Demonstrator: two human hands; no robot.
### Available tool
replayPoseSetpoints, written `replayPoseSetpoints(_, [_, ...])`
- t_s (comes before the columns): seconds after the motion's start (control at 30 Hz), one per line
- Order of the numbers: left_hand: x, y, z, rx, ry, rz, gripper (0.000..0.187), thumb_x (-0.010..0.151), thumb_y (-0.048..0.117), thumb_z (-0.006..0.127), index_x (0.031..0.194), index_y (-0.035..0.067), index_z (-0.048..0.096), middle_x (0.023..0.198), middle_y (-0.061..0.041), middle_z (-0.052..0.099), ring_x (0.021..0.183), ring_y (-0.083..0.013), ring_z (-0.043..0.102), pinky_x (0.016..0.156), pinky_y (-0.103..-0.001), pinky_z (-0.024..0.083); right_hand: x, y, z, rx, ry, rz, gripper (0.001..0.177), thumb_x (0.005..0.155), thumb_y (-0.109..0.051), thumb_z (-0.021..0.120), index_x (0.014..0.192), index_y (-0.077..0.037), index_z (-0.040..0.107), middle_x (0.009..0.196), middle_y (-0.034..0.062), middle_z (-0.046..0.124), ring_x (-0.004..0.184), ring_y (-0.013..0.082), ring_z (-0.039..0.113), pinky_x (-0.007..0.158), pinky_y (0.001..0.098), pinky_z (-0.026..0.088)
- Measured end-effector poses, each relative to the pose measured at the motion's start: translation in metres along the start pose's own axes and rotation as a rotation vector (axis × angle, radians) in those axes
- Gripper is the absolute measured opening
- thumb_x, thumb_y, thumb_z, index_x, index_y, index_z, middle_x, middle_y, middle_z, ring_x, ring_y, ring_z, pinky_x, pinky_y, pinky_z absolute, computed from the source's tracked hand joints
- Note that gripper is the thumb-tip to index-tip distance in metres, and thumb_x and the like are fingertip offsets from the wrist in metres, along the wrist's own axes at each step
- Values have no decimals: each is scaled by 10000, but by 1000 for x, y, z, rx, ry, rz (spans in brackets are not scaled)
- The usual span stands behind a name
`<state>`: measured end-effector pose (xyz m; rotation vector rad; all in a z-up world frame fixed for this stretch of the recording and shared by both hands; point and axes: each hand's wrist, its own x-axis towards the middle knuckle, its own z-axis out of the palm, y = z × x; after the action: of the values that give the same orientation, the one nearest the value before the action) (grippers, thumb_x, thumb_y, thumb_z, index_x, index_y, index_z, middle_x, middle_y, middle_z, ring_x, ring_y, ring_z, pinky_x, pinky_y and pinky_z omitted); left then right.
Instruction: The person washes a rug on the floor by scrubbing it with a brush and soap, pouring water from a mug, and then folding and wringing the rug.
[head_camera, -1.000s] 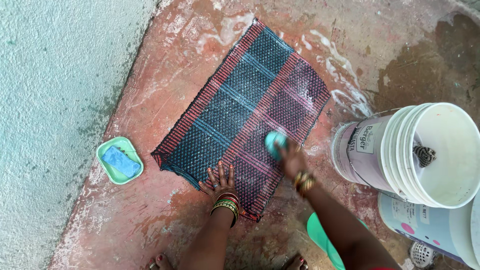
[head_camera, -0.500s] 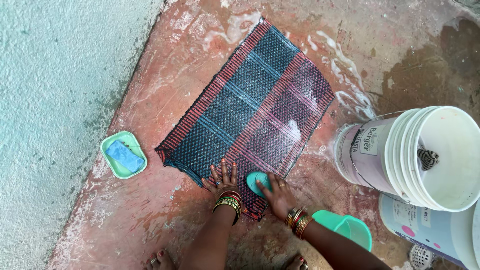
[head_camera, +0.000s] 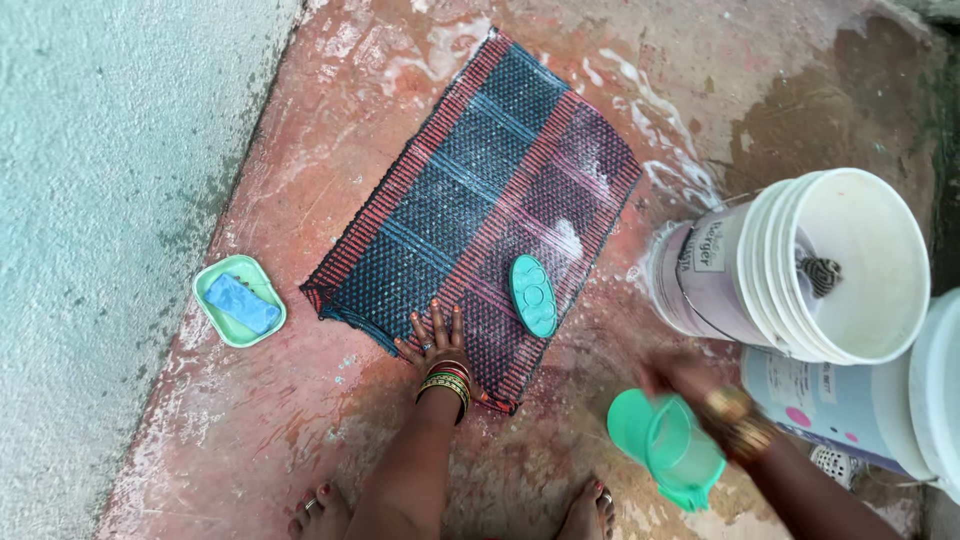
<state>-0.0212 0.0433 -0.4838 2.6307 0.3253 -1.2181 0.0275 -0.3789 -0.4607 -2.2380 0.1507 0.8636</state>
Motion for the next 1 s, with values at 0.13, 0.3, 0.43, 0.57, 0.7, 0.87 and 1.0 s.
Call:
replayPoseSetpoints(0.13, [-5, 0, 1, 29, 58, -10, 1637, 591, 598, 950, 1606, 243, -285, 1647, -176, -391, 1491, -529, -296, 1119, -807, -11, -61, 88, 7, 763, -163, 708, 241, 977, -168, 584, 767, -51, 597, 666, 58, 577, 607, 213, 511, 641, 413, 504])
replayPoseSetpoints(0.3, [12, -2, 37, -102, 258, 41, 1294, 726, 514, 885, 1637, 260, 1, 1701, -126, -208, 1543, -462, -142, 1184, -732, 74, -21, 105, 65, 943, -93, 448, 290, 954, -243, 610, 701, -119, 539, 606, 42, 474, 523, 201, 435, 516, 384, 417])
replayPoseSetpoints(0.43, [62, -16, 87, -424, 569, 121, 673, 851, 444, 794, 1424, 206, 534, 1654, -112, 295, 1536, -370, 215, 1238, -615, 199, -17, 73, 75, 1116, 241, 374, 142, 937, -84, 571, 803, -84, 522, 698, 71, 505, 588, 223, 477, 548, 406, 432])
replayPoseSetpoints(0.57, [116, -1, 106, -1049, 782, 218, 550, 866, 460, 743, 1300, 128, 684, 1387, -136, 686, 1342, -305, 620, 1207, -467, 498, -29, 73, 83, 1956, 47, -80, 162, 972, -179, 622, 920, -28, 652, 800, 77, 678, 680, 182, 632, 589, 317, 521])
replayPoseSetpoints(0.7, [116, 40, 88, -2102, -4, 327, 563, 955, 444, 628, 1368, 63, 586, 1315, -147, 670, 1196, -323, 648, 1055, -505, 518, -23, 23, 70, 1602, 99, -66, 206, 975, -183, 582, 1018, 9, 644, 937, 133, 699, 827, 243, 670, 731, 373, 544])
replayPoseSetpoints(0.87, [99, 83, 36, -2240, -196, 466, 545, 1003, 496, 524, 1359, 86, 565, 1303, -115, 700, 1135, -253, 689, 968, -422, 563, -81, -153, 86, 1031, -91, -152, 348, 980, -190, 515, 1180, 71, 632, 1164, 228, 735, 1073, 346, 732, 968, 466, 580])
replayPoseSetpoints(1.0, [101, 90, 7, -2399, -272, 455, 580, 975, 528, 540, 1348, 85, 514, 1255, -141, 621, 1090, -301, 625, 914, -472, 547, -82, -207, 88, 811, -61, -232, 340, 1017, -228, 514, 1221, 3, 660, 1174, 171, 754, 1067, 283, 741, 993, 440, 572])
